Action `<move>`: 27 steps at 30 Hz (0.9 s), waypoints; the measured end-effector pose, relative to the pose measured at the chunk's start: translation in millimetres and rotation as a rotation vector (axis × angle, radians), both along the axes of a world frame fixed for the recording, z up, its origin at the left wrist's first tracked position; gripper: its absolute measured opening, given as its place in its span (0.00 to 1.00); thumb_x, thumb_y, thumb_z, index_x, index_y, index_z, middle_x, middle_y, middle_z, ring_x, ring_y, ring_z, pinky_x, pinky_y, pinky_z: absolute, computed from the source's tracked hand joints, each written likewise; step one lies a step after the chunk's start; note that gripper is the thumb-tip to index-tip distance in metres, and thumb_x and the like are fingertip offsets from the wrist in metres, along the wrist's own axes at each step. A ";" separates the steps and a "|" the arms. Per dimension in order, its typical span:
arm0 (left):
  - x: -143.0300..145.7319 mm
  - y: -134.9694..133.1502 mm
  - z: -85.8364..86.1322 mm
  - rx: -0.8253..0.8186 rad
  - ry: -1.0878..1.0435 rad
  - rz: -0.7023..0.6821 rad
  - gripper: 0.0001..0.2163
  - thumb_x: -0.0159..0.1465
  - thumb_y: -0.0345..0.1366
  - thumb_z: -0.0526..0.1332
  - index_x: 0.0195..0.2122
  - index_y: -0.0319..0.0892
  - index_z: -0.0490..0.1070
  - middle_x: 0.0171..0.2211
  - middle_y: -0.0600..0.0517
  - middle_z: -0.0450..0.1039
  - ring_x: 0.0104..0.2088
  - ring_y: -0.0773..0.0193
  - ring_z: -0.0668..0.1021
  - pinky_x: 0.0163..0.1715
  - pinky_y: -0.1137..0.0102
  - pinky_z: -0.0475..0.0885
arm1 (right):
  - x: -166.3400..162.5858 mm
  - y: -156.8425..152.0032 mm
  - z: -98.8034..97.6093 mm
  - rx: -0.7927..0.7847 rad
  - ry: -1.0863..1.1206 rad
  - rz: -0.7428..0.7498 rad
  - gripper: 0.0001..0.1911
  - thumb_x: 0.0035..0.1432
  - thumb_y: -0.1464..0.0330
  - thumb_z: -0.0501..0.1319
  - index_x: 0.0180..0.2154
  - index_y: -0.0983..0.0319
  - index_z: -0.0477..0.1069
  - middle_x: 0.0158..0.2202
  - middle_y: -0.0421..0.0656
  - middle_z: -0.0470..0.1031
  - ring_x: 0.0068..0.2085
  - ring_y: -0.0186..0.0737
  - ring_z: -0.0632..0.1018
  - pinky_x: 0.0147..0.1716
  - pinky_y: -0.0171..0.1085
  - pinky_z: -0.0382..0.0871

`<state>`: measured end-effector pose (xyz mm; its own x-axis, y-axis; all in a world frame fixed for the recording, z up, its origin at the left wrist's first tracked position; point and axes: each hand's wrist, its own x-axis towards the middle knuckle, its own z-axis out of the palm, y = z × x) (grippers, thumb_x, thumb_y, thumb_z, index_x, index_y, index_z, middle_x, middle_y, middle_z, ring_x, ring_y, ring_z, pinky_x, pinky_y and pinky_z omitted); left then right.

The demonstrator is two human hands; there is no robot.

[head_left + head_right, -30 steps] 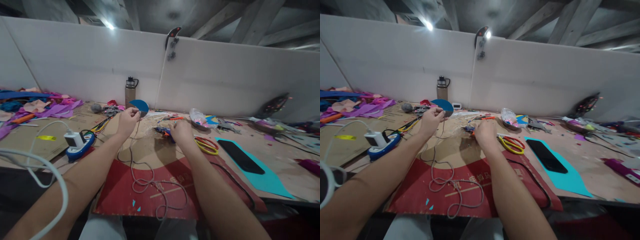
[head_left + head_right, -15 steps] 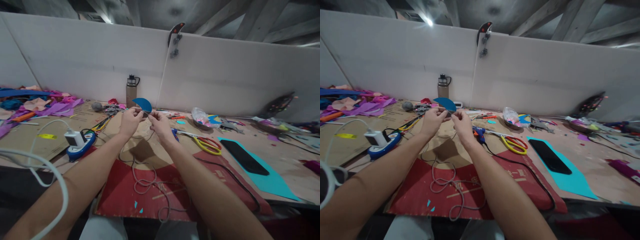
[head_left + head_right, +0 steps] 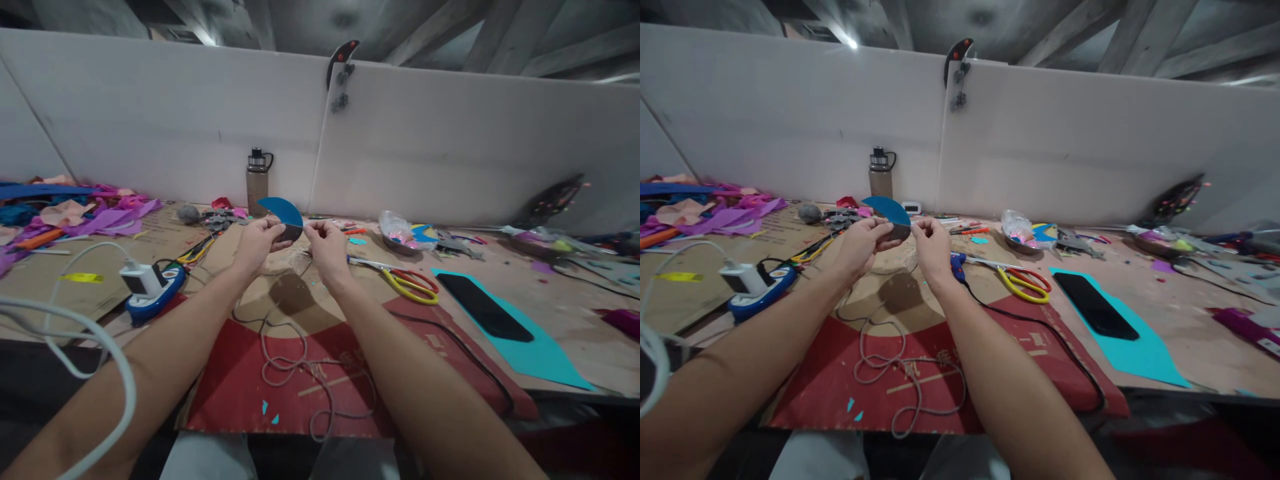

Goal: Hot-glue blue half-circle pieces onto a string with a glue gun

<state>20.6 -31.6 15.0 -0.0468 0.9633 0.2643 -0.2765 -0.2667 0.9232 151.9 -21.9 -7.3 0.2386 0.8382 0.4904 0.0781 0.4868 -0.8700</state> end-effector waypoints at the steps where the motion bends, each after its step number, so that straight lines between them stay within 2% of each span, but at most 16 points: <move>1: 0.5 -0.9 0.8 -0.011 -0.006 -0.006 0.03 0.54 0.28 0.62 0.27 0.35 0.67 0.29 0.51 0.70 0.29 0.69 0.75 0.36 0.64 0.77 | 0.5 -0.2 0.4 0.004 -0.006 -0.003 0.09 0.49 0.62 0.59 0.29 0.62 0.67 0.24 0.36 0.64 0.26 0.30 0.63 0.28 0.33 0.59; 9: 0.4 -3.3 3.0 -0.067 -0.051 -0.076 0.04 0.53 0.27 0.62 0.25 0.36 0.66 0.25 0.53 0.69 0.27 0.70 0.75 0.38 0.64 0.76 | 1.9 -2.5 4.3 -0.008 -0.032 -0.001 0.08 0.50 0.63 0.58 0.28 0.61 0.66 0.23 0.35 0.63 0.25 0.30 0.63 0.27 0.31 0.58; 13: -0.3 -3.5 3.1 -0.067 -0.046 -0.096 0.05 0.53 0.28 0.62 0.25 0.36 0.65 0.26 0.52 0.71 0.28 0.68 0.77 0.37 0.64 0.76 | 2.4 -2.7 3.9 -0.012 -0.040 0.002 0.08 0.49 0.63 0.59 0.29 0.61 0.68 0.22 0.35 0.62 0.25 0.30 0.61 0.26 0.31 0.57; 18: -1.3 -1.4 0.7 -0.065 -0.045 -0.114 0.04 0.52 0.29 0.62 0.28 0.36 0.66 0.28 0.50 0.73 0.29 0.67 0.78 0.34 0.66 0.76 | 4.7 0.1 3.1 -0.028 -0.039 0.065 0.10 0.49 0.63 0.58 0.32 0.62 0.73 0.25 0.37 0.67 0.25 0.29 0.62 0.25 0.31 0.57; 20: -2.1 0.1 -0.5 -0.057 -0.051 -0.130 0.05 0.52 0.29 0.62 0.29 0.36 0.67 0.28 0.51 0.73 0.28 0.67 0.77 0.33 0.67 0.76 | 5.8 1.9 2.9 -0.049 -0.019 0.085 0.10 0.49 0.63 0.59 0.31 0.62 0.73 0.24 0.36 0.65 0.23 0.28 0.60 0.24 0.30 0.57; 23: -4.6 3.1 -1.7 -0.059 -0.080 -0.153 0.05 0.50 0.29 0.63 0.28 0.37 0.67 0.27 0.53 0.73 0.27 0.68 0.77 0.30 0.69 0.76 | 6.6 1.9 4.1 -0.091 0.035 0.165 0.10 0.47 0.62 0.60 0.31 0.61 0.71 0.20 0.33 0.59 0.21 0.27 0.57 0.21 0.30 0.54; 27: -9.7 9.3 -2.5 -0.172 -0.159 -0.210 0.05 0.50 0.29 0.62 0.29 0.38 0.70 0.29 0.51 0.75 0.27 0.69 0.76 0.28 0.73 0.76 | 4.5 -6.3 9.5 -0.154 0.138 0.364 0.10 0.45 0.62 0.61 0.26 0.61 0.65 0.18 0.31 0.51 0.19 0.25 0.53 0.19 0.29 0.49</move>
<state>11.0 -22.3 12.5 0.1300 0.9863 0.1017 -0.4535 -0.0320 0.8907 156.4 -28.2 2.2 -0.0325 0.9410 0.3368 -0.1973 0.3243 -0.9251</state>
